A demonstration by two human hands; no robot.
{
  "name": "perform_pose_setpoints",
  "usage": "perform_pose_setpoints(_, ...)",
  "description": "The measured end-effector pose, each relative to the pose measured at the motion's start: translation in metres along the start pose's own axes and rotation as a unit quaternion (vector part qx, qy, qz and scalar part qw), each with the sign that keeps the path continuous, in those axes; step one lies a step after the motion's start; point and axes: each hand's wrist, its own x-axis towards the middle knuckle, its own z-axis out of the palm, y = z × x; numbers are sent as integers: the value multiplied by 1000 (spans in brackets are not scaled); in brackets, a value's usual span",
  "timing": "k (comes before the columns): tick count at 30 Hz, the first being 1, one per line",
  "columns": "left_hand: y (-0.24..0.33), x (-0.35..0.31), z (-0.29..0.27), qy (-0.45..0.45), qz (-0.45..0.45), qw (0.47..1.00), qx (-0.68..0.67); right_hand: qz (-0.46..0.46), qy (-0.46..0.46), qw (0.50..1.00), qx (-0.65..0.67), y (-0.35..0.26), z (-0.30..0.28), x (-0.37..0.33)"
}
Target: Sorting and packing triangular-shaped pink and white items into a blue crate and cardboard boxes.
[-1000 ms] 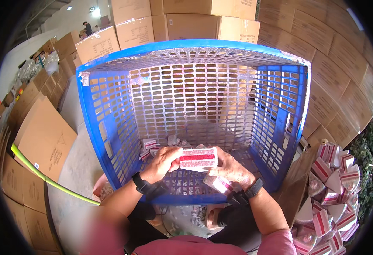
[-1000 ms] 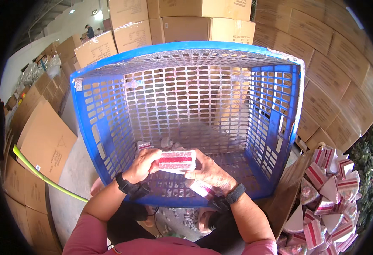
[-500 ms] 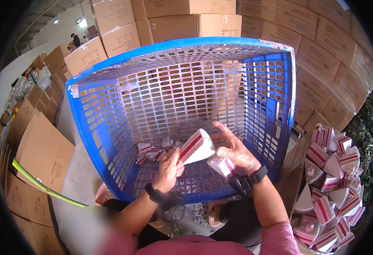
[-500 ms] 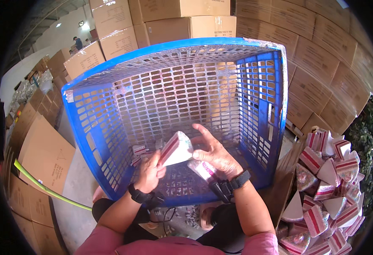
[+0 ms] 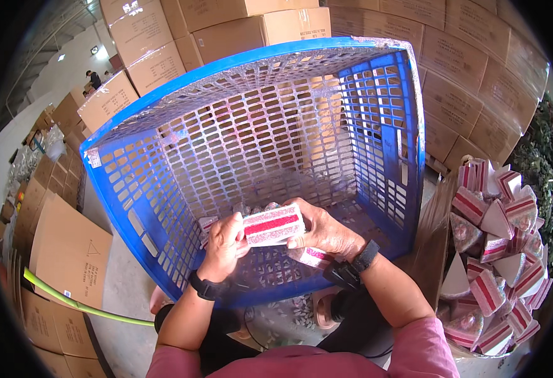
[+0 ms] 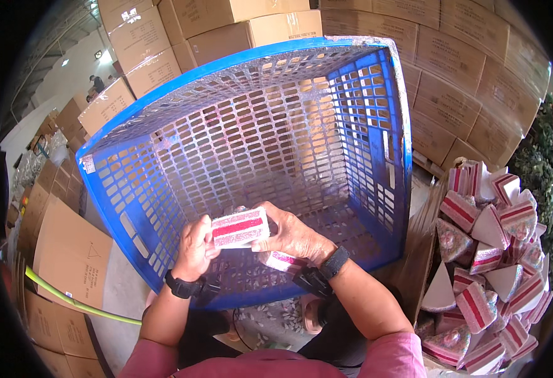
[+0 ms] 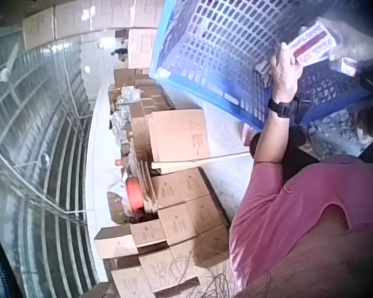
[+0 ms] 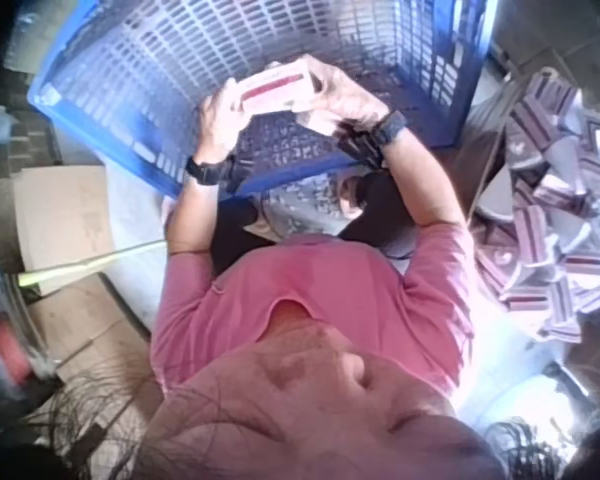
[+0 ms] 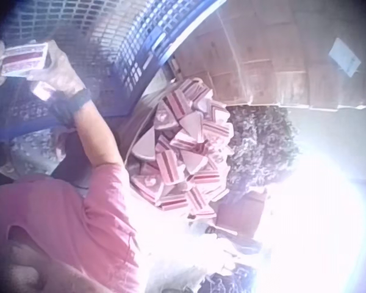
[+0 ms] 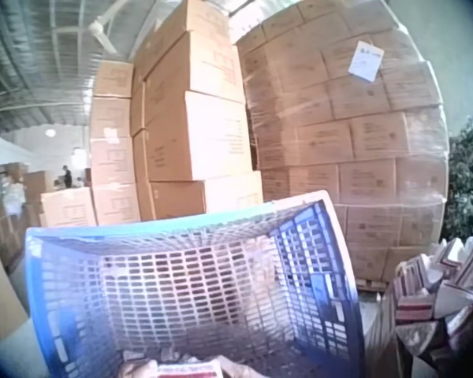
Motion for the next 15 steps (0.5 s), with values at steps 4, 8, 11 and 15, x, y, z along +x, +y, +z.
perform_pose_setpoints(4, -23, 4, 5, -153, -134, 864, -461, 8, 29, 993, 112, 5, 12, 5)
perform_pose_setpoints(8, -40, 0, 16, -13, -45, 947, -318, -8, 155, 924, 350, 20, -24, 11)
perform_pose_setpoints(11, -60, -8, 24, -19, -119, 986, -118, -63, 280, 899, 331, 21, -31, 13)
perform_pose_setpoints(15, -62, -4, 70, -71, -45, 994, 71, -131, 350, 866, 332, 22, -19, 18)
